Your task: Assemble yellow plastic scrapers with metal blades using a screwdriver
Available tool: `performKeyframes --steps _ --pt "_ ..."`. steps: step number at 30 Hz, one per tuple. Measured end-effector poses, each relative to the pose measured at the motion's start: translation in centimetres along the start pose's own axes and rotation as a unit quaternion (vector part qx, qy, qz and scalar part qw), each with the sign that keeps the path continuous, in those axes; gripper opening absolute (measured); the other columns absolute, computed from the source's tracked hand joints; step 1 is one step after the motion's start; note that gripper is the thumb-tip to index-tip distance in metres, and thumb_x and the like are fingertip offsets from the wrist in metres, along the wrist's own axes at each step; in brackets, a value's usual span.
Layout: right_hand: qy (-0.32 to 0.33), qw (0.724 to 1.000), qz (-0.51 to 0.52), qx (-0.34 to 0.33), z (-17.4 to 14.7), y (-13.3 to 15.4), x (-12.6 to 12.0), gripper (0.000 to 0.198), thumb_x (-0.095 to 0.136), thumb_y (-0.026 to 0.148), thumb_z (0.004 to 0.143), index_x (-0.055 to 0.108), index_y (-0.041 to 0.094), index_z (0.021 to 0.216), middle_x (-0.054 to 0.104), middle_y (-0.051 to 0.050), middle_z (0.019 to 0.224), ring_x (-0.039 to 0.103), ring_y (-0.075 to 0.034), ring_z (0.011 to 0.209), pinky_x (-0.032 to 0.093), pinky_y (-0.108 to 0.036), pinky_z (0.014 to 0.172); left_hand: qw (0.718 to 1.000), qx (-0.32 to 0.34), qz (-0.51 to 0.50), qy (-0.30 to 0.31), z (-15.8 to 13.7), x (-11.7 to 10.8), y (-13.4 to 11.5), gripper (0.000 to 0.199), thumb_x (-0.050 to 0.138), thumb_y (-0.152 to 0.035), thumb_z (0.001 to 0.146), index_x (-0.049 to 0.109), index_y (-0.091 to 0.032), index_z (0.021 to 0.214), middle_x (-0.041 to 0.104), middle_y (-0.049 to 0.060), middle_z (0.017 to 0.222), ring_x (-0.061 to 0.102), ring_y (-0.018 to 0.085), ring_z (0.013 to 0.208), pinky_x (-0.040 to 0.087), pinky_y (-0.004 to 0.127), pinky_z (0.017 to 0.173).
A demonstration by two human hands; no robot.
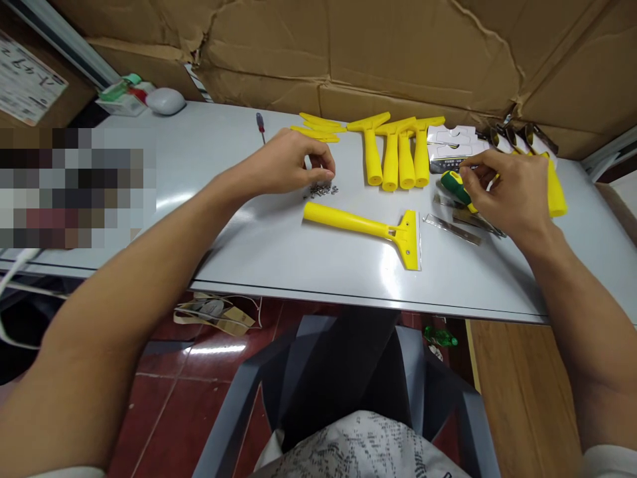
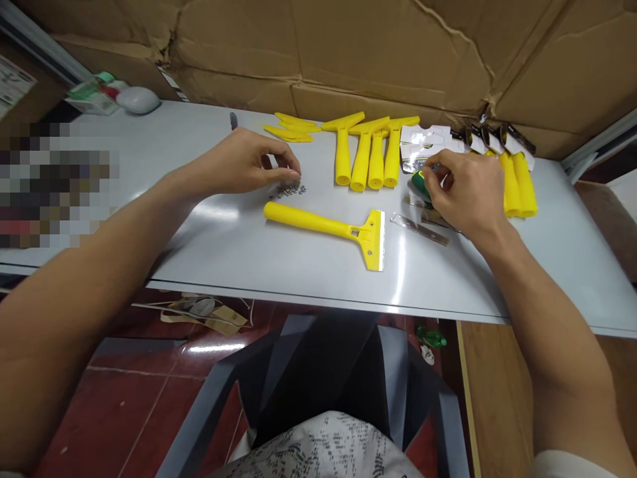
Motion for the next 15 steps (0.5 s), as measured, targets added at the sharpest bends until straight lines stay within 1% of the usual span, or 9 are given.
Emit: performKeyframes --steps 4,7,9,12,15 --pt "-0.012 1.0 0.01 0.0 -0.08 0.25 -0.36 0.039 0.065 0.042 0.104 0.098 0.025 0.115 0.095 -0.008 0.094 0.078 -0.025 0.072 0.059 -0.042 0.085 1.0 -0.001 -0.001 0.006 -0.15 0.14 -0.4 0.024 0.084 -0.052 0.105 0.1 -0.035 0.1 0.095 0.002 0.094 0.086 0.026 0.085 0.069 0.042 0.094" --pt "-0.022 1.0 0.017 -0.004 -0.09 0.39 -0.5 0.04 0.065 0.043 0.104 0.099 0.024 0.114 0.094 -0.009 0.093 0.077 -0.025 0.072 0.059 -0.042 0.086 1.0 0.003 -0.002 0.012 -0.14 0.25 -0.76 0.027 0.084 -0.057 0.105 0.1 -0.036 0.099 0.094 0.002 0.092 0.085 0.026 0.084 0.068 0.041 0.091" --pt "-0.02 1.0 0.02 -0.005 -0.07 0.41 -0.37 0.041 0.065 0.043 0.103 0.099 0.024 0.114 0.093 -0.009 0.092 0.076 -0.024 0.07 0.058 -0.042 0.085 1.0 0.007 -0.006 0.01 -0.12 0.24 -0.9 0.03 0.085 -0.061 0.107 0.1 -0.036 0.101 0.094 0.003 0.093 0.084 0.026 0.084 0.068 0.041 0.09" --pt "-0.016 1.0 0.024 -0.007 -0.07 0.45 -0.15 0.042 0.065 0.044 0.102 0.099 0.023 0.113 0.092 -0.009 0.09 0.073 -0.024 0.067 0.057 -0.042 0.083 1.0 0.019 -0.006 0.001 -0.08 0.29 -1.0 0.035 0.084 -0.066 0.109 0.101 -0.036 0.101 0.096 0.005 0.098 0.083 0.027 0.085 0.068 0.044 0.093" --pt "-0.014 1.0 0.025 -0.006 -0.07 0.46 -0.11 0.041 0.065 0.045 0.103 0.099 0.025 0.112 0.092 -0.008 0.09 0.074 -0.024 0.068 0.058 -0.043 0.083 0.999 0.033 -0.009 -0.014 -0.03 0.35 -1.02 0.034 0.083 -0.064 0.108 0.101 -0.037 0.098 0.098 0.007 0.103 0.085 0.03 0.088 0.068 0.049 0.095"
Point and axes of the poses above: each hand's wrist, its own z-axis towards the middle knuckle, its own x-axis out of the palm, y = z × x, the point moved 9 cm from there along z, towards the middle knuckle
